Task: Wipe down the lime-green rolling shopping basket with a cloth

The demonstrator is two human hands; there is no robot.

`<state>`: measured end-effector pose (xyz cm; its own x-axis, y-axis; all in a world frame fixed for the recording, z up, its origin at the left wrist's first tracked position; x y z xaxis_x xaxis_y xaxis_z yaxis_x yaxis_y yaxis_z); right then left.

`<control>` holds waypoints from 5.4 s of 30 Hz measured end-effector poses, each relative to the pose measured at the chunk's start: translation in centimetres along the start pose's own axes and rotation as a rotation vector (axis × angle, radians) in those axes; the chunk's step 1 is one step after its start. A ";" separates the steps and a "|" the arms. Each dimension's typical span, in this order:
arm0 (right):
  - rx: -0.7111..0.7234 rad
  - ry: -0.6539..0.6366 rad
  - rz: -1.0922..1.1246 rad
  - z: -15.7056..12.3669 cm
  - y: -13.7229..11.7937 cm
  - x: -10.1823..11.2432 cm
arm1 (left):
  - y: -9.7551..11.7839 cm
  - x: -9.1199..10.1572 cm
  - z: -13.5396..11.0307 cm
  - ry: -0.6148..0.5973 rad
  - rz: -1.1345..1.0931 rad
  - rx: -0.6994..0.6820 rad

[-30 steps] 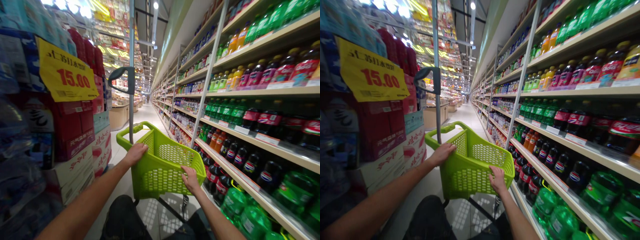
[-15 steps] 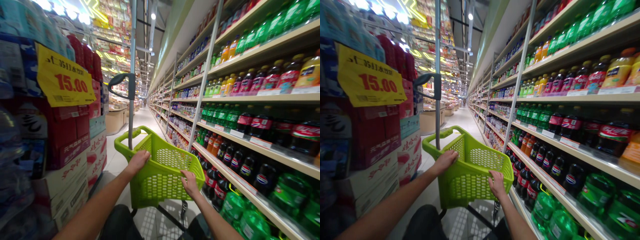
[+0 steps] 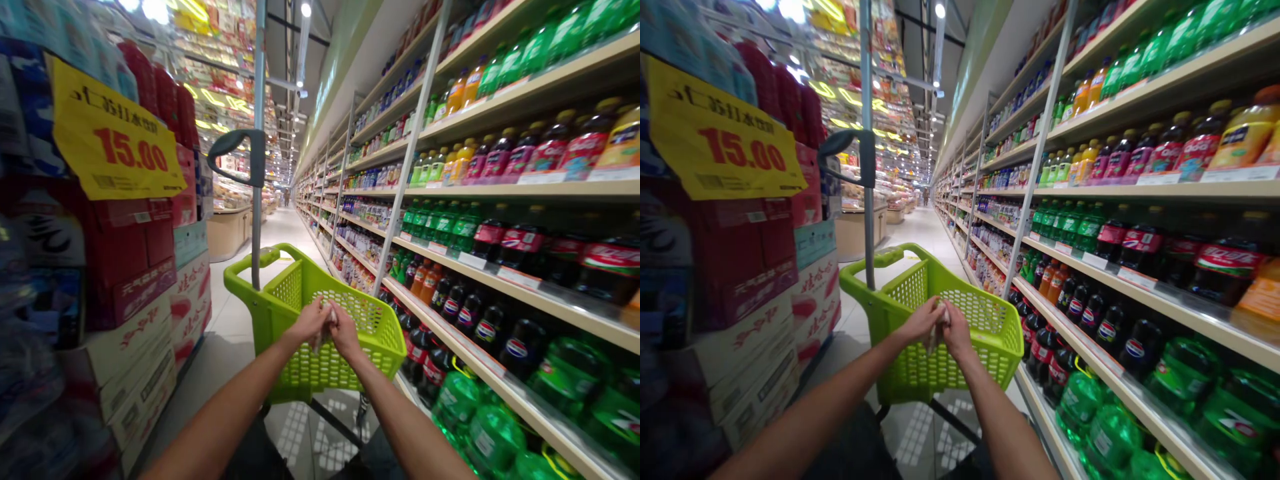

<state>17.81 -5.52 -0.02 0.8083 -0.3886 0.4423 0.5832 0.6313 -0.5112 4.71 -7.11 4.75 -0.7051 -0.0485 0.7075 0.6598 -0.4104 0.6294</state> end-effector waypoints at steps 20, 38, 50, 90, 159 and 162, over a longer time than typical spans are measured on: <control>-0.201 0.149 -0.522 -9.7 10.0 9.8 | -4.2 3.4 -3.0 0.231 0.844 -0.209; -0.195 0.114 -0.440 -5.0 7.9 3.0 | -3.4 2.5 -3.5 0.301 0.841 -0.212; -0.174 0.229 -0.451 -6.7 8.9 6.5 | -3.1 2.4 -3.8 0.314 0.855 -0.195; 0.034 0.079 -0.356 -5.4 7.3 2.1 | -2.9 1.0 -4.9 0.222 0.856 -0.230; 0.639 -0.084 -0.123 -2.3 -8.9 -9.7 | -8.2 11.7 -7.9 0.227 0.834 -0.163; 0.689 -0.178 -0.151 -3.6 -7.4 -9.7 | -8.0 11.8 -7.6 0.236 0.824 -0.157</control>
<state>5.93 -8.83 -3.19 0.6634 -0.4273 0.6142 0.4569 0.8814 0.1198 -10.89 -11.32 5.63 -0.0657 -0.5654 0.8222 0.9523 -0.2815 -0.1175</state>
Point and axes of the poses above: each hand's wrist, its own z-axis towards the middle knuckle, its own x-axis out of the back of the hand, y = z × x, the point moved 1 cm from there along z, towards the middle knuckle, and after that the axes turned 1 degree about -x, right-handed, at the moved point
